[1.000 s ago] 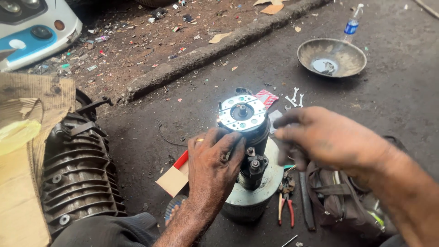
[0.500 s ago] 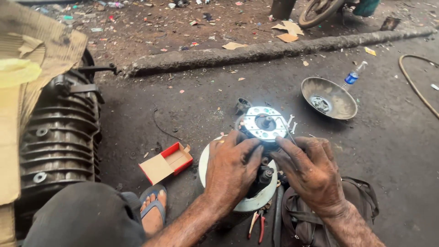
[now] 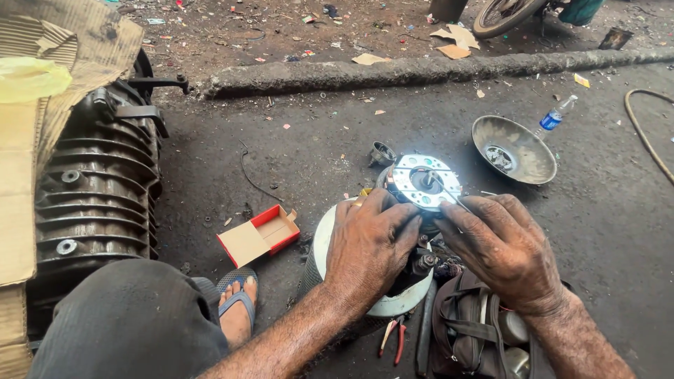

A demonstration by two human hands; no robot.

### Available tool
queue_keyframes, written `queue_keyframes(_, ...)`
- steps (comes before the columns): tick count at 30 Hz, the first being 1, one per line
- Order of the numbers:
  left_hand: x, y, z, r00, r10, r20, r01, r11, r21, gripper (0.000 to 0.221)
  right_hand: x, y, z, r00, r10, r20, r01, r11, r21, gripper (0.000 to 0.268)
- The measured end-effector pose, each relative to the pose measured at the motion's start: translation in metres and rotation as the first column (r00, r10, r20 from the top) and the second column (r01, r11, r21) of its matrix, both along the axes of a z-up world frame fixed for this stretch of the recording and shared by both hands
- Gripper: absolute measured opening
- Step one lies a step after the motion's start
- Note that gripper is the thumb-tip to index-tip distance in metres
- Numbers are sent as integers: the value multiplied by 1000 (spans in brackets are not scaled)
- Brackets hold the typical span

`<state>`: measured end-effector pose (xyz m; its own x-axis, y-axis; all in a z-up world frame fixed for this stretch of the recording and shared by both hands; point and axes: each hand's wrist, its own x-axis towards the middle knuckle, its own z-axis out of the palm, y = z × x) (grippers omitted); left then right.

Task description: The person sits on the ground reassembling an automotive starter motor. They fit the end cap with brushes onto the housing, align it, and use a hex key to tighten bolts, working the fasteners around the flange by hand.

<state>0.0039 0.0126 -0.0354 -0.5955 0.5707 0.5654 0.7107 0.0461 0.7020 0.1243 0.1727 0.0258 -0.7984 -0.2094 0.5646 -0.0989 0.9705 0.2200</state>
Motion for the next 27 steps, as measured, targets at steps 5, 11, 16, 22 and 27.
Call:
queue_keyframes(5, 0, 0, -1, 997, 13, -73, -13, 1000, 0, 15, 0, -2, 8, 998, 60, 18, -61, 997, 41, 40)
queue_keyframes(11, 0, 1, -5, 990, 14, -140, -11, 1000, 21, 15, -2, -2, 5, 997, 81, 9, -81, 996, 29, 36)
queue_keyframes(16, -3, -3, 2, 990, 3, -140, -7, 1000, -23, 14, 0, -4, -1, 1000, 11, -10, -11, 1000, -23, 36)
queue_keyframes(22, -1, -6, 5, 991, 8, -135, -18, 997, -74, 19, 16, 8, -7, 994, -107, -31, 95, 959, -266, 53)
queue_keyframes(27, 4, -7, 14, 964, 60, -258, -93, 988, -120, 26, 26, 23, -20, 969, -241, -62, 197, 895, -400, 43)
